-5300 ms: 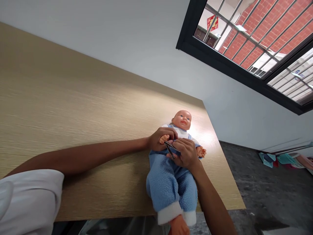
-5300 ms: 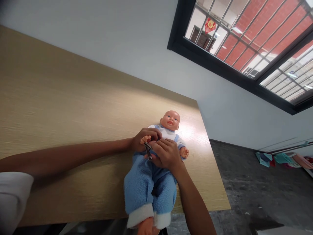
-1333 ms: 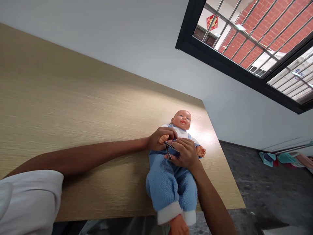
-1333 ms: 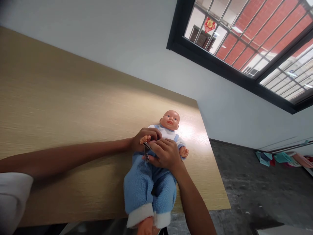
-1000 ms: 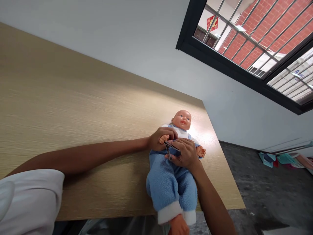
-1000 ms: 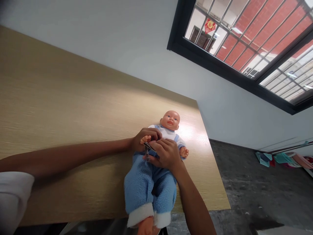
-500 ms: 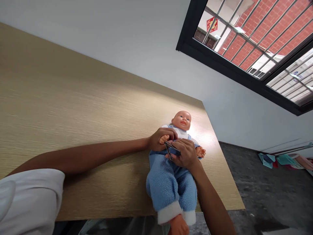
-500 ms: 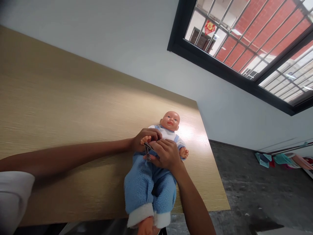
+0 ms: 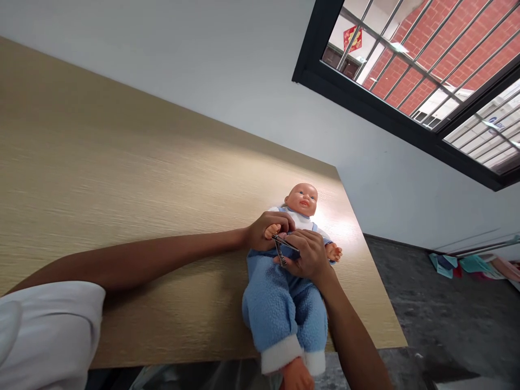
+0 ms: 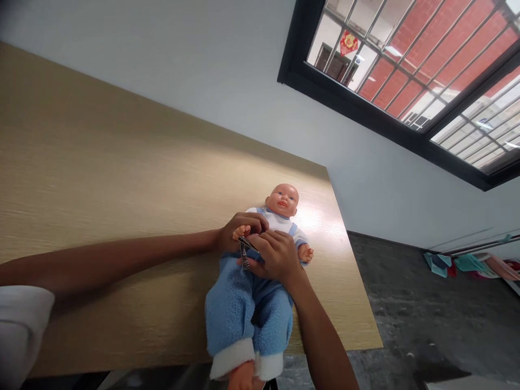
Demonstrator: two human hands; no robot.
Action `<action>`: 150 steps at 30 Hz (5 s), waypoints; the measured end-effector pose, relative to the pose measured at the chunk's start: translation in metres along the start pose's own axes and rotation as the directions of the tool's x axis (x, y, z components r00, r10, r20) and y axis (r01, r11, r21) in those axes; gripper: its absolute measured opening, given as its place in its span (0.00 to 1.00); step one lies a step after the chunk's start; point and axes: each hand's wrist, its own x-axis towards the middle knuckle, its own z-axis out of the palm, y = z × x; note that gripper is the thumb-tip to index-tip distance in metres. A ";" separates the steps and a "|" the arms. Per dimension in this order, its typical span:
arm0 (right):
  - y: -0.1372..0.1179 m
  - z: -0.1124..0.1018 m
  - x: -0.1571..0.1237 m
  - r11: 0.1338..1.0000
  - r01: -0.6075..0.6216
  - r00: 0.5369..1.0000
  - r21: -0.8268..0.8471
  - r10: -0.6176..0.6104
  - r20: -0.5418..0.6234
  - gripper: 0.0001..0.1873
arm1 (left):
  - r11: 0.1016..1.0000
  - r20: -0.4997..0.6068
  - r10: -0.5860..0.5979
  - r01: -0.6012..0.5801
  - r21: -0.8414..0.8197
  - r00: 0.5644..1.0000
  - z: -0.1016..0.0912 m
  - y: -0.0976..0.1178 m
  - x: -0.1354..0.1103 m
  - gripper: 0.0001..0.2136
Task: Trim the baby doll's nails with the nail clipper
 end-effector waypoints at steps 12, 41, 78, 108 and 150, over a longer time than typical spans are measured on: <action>0.000 0.001 -0.001 1.000 -0.011 1.000 -0.016 0.011 0.006 0.16 | 1.000 0.003 0.000 0.000 -0.007 1.000 0.000 -0.001 -0.001 0.14; 0.001 0.001 -0.003 1.000 -0.028 1.000 0.011 0.028 0.013 0.16 | 1.000 0.007 -0.017 0.017 -0.005 1.000 0.000 -0.001 0.000 0.16; 0.003 0.001 -0.004 1.000 0.005 1.000 0.024 -0.005 0.014 0.11 | 0.999 0.001 -0.035 0.035 0.012 0.999 0.001 0.000 -0.001 0.15; -0.001 0.000 0.001 1.000 0.010 0.999 -0.009 -0.010 -0.049 0.14 | 1.000 -0.003 -0.014 0.014 -0.003 1.000 0.002 -0.004 -0.003 0.14; -0.006 -0.019 -0.005 0.957 -0.240 0.859 0.161 0.286 -0.425 0.19 | 0.999 0.007 -0.016 0.016 0.036 1.000 0.000 0.000 -0.002 0.09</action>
